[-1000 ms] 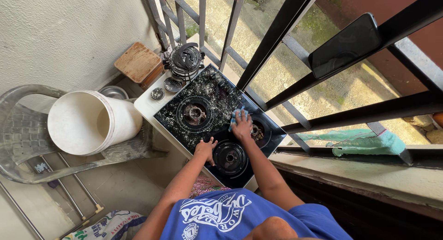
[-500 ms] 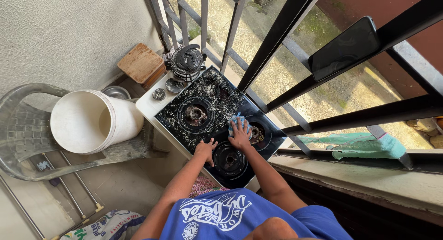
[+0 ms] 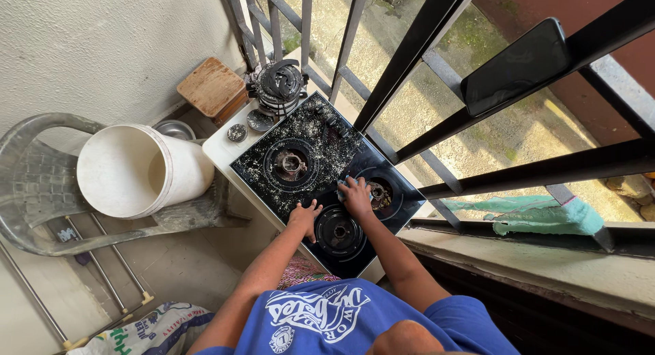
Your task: The person repeatedly dips a cloth into a bucket of water, wrings it out, and wipes the surface of a glass-top gas stove. The person cleans around the burners and the flat glass surface, returning the cloth to the bucket multiple times to rinse and re-wet it.
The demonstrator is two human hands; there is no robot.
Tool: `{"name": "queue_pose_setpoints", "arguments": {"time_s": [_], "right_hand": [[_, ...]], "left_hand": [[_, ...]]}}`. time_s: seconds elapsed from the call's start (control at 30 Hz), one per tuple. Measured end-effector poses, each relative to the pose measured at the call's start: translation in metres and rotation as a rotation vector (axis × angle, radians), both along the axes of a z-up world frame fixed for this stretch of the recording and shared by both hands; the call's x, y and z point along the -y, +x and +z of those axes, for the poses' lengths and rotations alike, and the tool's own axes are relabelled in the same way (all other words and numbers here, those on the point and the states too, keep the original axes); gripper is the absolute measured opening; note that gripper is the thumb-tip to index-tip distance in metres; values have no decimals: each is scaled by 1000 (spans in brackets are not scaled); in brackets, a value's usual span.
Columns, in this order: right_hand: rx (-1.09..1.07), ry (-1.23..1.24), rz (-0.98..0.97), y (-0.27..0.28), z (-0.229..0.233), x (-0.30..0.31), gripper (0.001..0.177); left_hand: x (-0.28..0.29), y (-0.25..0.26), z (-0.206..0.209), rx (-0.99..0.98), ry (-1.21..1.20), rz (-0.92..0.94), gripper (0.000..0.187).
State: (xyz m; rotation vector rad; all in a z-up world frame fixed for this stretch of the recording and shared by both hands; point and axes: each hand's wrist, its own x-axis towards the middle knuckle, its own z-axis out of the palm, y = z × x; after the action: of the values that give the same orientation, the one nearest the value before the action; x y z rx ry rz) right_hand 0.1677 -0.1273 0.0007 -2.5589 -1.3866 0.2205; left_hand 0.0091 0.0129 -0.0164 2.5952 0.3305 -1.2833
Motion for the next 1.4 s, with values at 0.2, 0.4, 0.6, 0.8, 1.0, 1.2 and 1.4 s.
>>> {"name": "queue_pose_setpoints", "arguments": {"time_s": [0.2, 0.4, 0.6, 0.8, 1.0, 1.2, 1.4], "right_hand": [[-59, 61, -84, -2, -1, -9, 33], [-579, 262, -263, 66, 15, -17, 46], [-308, 242, -433, 93, 21, -30, 46], [-157, 205, -414, 44, 9, -35, 43], [-173, 165, -249, 8, 7, -29, 33], [-202, 66, 8, 12, 8, -11, 32], [-209, 5, -57, 0, 6, 8, 29]], "left_hand": [[0, 2, 0, -10, -4, -2, 145], [-1, 2, 14, 4, 10, -37, 145], [-2, 2, 21, -28, -26, 45, 140], [-3, 2, 17, -30, -12, -5, 142], [-2, 3, 20, -41, -17, 22, 143], [3, 2, 11, -34, -2, -27, 147], [7, -5, 2, 52, 41, -82, 151]]}}
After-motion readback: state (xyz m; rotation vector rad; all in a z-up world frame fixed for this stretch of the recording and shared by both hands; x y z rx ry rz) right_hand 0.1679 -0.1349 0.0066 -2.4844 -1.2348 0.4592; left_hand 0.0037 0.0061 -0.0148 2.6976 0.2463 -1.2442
